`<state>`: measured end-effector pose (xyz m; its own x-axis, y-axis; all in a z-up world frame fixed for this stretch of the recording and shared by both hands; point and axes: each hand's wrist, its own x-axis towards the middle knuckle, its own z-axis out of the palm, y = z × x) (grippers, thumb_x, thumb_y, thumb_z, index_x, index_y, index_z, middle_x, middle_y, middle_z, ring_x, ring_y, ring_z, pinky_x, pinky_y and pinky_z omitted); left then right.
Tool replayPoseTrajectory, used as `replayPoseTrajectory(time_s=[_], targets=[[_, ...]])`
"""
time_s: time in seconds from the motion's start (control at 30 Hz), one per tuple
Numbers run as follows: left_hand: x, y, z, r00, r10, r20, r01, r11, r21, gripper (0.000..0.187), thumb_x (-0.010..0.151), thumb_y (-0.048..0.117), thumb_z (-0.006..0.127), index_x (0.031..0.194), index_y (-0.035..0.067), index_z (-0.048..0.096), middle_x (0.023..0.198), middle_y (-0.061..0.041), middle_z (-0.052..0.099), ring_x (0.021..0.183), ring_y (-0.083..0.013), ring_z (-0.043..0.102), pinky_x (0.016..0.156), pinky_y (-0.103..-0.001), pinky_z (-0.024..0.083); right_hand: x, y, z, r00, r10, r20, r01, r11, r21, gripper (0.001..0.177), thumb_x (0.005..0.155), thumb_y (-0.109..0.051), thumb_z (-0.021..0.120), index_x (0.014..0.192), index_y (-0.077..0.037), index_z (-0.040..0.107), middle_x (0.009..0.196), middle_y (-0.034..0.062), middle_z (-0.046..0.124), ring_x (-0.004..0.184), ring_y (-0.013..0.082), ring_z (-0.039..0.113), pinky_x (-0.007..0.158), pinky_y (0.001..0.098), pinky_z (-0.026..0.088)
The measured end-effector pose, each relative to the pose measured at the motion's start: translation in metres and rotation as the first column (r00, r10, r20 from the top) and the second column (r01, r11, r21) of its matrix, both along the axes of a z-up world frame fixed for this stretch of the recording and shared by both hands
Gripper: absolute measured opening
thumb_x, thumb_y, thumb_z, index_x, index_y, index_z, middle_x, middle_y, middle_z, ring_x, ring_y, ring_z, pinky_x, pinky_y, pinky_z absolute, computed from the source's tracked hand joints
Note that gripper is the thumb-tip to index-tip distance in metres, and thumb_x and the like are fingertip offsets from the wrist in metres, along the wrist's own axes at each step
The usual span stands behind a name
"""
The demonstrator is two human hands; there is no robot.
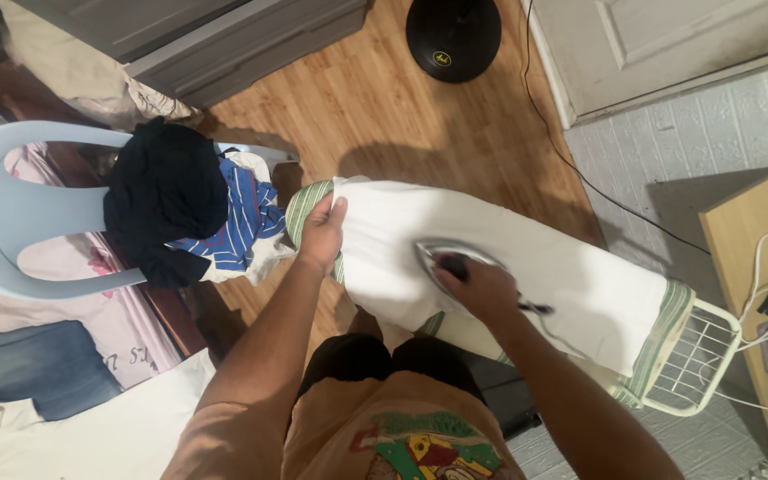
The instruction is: The person irons a white t-shirt and then a black t-shirt on an ironing board. They repeatedly smooth, lift, and reposition each shirt while using a steam iron to remove wrinkles.
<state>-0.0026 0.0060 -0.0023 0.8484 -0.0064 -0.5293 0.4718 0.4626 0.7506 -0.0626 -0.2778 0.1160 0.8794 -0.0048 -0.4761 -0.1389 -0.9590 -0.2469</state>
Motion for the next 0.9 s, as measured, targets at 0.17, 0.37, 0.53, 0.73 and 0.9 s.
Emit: replayPoseTrajectory(time_s=[0.17, 0.37, 0.53, 0.73, 0.9], targets=[[-0.012, 0.012, -0.012, 0.999, -0.002, -0.048, 0.010, 0.985, 0.172, 0.034, 0.104, 0.023, 0.059, 0.136, 0.012, 0.058, 0.098, 0.000, 0.062, 0.084, -0.0090, 0.057, 0.074, -0.027, 0.049, 0.047, 0.066, -0.014, 0.985, 0.158, 0.075, -0.161, 0.986, 0.031, 0.066, 0.090, -0.075, 0.062, 0.088, -0.011, 0.076, 0.079, 0.0116, 0.075, 0.070, 0.0286, 0.074, 0.071, 0.0411, 0.059], [-0.064, 0.038, -0.032, 0.954, -0.280, -0.105, 0.296, 0.831, 0.472, 0.024, 0.101, 0.022, 0.074, 0.101, 0.001, 0.062, 0.081, 0.000, 0.057, 0.071, -0.0100, 0.051, 0.063, -0.029, 0.047, 0.079, 0.122, -0.007, 0.944, 0.201, 0.261, -0.272, 0.923, 0.273, 0.058, 0.082, -0.066, 0.068, 0.090, -0.009, 0.079, 0.078, 0.0174, 0.074, 0.068, 0.0372, 0.072, 0.060, 0.0501, 0.056], [-0.090, 0.036, -0.042, 0.974, -0.185, -0.127, 0.223, 0.865, 0.449, 0.014, 0.096, 0.014, 0.070, 0.105, 0.004, 0.065, 0.083, -0.002, 0.064, 0.071, -0.0122, 0.057, 0.063, -0.028, 0.049, 0.062, 0.093, -0.010, 0.975, 0.102, 0.199, -0.134, 0.979, 0.156, 0.063, 0.084, -0.070, 0.066, 0.093, -0.009, 0.077, 0.080, 0.0180, 0.074, 0.071, 0.0387, 0.072, 0.065, 0.0500, 0.057], [-0.105, 0.019, -0.010, 0.990, -0.044, -0.131, 0.129, 0.635, 0.762, 0.026, 0.095, 0.014, 0.073, 0.110, -0.001, 0.057, 0.094, -0.009, 0.066, 0.082, -0.0159, 0.061, 0.076, -0.031, 0.051, 0.002, -0.034, -0.019, 0.893, -0.153, 0.423, 0.047, 0.967, 0.251, 0.058, 0.089, -0.060, 0.064, 0.095, -0.004, 0.075, 0.074, 0.0167, 0.073, 0.065, 0.0350, 0.071, 0.064, 0.0442, 0.058], [-0.124, -0.032, 0.021, 0.972, -0.178, 0.150, 0.004, 0.659, 0.752, 0.019, 0.102, 0.014, 0.067, 0.111, -0.001, 0.059, 0.101, -0.014, 0.061, 0.090, -0.0193, 0.056, 0.081, -0.033, 0.051, -0.062, -0.166, -0.007, 0.820, -0.572, 0.030, 0.569, 0.820, 0.063, 0.059, 0.088, -0.060, 0.063, 0.108, -0.007, 0.077, 0.085, 0.0207, 0.075, 0.081, 0.0387, 0.073, 0.076, 0.0487, 0.056]])
